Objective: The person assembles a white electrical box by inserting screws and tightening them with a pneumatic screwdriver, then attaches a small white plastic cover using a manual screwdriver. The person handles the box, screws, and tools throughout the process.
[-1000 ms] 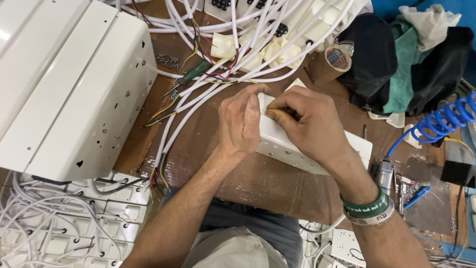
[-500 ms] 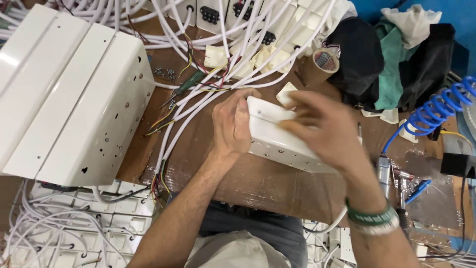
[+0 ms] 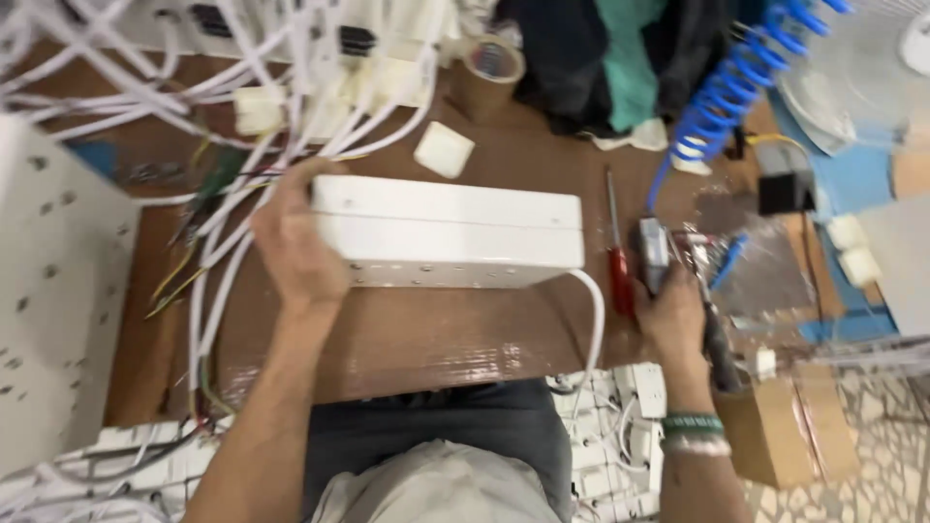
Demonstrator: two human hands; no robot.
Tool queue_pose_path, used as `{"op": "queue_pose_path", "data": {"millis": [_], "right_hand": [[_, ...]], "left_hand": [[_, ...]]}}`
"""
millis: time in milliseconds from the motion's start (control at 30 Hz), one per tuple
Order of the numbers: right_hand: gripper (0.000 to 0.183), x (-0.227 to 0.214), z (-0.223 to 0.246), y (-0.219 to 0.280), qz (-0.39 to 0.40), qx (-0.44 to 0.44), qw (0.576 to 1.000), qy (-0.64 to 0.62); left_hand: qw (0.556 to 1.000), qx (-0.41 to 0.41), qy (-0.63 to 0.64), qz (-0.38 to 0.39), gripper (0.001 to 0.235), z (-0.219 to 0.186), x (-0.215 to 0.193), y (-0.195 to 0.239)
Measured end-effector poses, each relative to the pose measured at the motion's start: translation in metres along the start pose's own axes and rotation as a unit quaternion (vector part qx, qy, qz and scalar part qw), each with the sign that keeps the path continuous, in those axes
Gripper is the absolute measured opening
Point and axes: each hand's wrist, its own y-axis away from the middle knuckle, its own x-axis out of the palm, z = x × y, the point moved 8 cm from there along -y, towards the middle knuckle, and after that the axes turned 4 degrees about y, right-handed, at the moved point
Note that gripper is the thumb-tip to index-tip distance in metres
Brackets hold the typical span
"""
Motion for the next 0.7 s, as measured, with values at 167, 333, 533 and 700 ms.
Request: {"op": "queue_pose_path", "data": {"millis": [167, 333, 533, 700], "right_hand": [[0.041, -0.022, 0.002, -0.015, 0.068, 0.142, 0.961, -0.227], [0.042, -0.065, 0.032, -0.016, 0.089, 0.279, 0.747, -0.597], [0.021, -0.162, 0.170, -0.049, 0.153, 0.061, 0.464, -0.870], [0.047, -0.222, 0.308, -0.068, 0.143, -0.157, 0.454, -0.865]], "left_hand": [[1.000, 0.010, 0.007, 0.003, 0.056, -0.038, -0.001, -0.009], [1.000, -0.005, 0.023, -0.010, 0.056, -0.021, -0.001, -0.005], [0.998, -0.019, 0.031, -0.042, 0.051, -0.023, -0.008, -0.004], [0.998, 0.018, 0.036, -0.047, 0.060, -0.023, -0.003, -0.004]]}}
